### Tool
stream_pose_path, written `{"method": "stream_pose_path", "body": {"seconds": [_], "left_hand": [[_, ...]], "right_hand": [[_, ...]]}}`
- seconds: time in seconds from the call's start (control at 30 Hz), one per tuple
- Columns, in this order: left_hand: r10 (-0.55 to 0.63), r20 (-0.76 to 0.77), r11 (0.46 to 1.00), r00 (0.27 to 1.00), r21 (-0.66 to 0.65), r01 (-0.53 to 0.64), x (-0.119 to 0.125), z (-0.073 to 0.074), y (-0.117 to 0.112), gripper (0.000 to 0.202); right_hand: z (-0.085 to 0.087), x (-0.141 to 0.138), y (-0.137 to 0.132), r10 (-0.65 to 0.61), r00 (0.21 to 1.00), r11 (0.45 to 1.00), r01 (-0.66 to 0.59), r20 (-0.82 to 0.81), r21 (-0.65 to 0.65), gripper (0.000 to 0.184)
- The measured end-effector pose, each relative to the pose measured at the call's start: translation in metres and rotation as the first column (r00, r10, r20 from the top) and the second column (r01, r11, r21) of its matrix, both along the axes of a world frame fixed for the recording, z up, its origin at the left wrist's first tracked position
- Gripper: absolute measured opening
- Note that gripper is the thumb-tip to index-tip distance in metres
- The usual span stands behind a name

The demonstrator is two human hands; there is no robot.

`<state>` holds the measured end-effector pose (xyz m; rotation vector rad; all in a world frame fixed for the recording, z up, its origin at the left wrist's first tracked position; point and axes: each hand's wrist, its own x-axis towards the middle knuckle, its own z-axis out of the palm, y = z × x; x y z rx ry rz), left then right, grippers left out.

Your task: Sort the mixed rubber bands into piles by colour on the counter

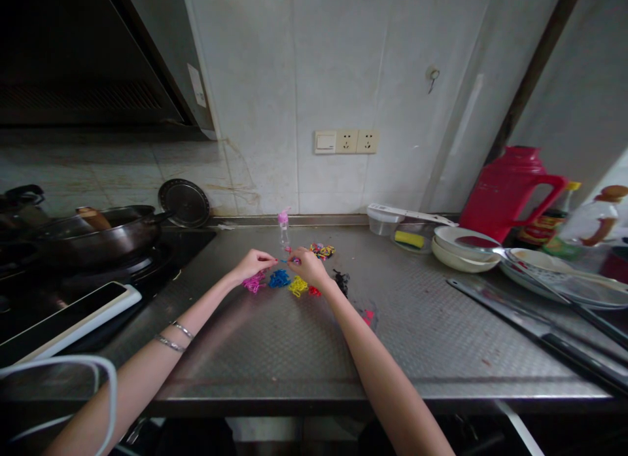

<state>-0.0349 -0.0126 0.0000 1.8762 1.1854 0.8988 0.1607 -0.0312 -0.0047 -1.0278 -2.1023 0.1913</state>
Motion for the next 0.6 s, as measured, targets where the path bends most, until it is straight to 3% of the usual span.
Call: {"method": "stream_pose_path", "body": {"seconds": [0.2, 0.43, 0.6], "left_hand": [[0.11, 0.054, 0.993, 0.992, 0.038, -0.112, -0.014, 0.002, 0.007, 0.034], [0.099, 0.06, 0.995, 0.993, 0.012, -0.1, -0.013, 0.001, 0.006, 0.036], [0.08, 0.04, 0.996, 0.996, 0.038, -0.082, -0.008, 0.003, 0.003, 0.035]], "right_hand": [[-0.005, 0.004, -0.002, -0.029, 0.991, 0.997, 0.037, 0.132, -0.064, 0.014], [-0.003, -0.006, -0.013, -0.042, 0.951, 0.993, 0.073, 0.305, -0.088, 0.021], [0.014, 0.013, -0.011, -0.244, 0.929, 0.963, 0.265, 0.278, -0.039, 0.026]]}}
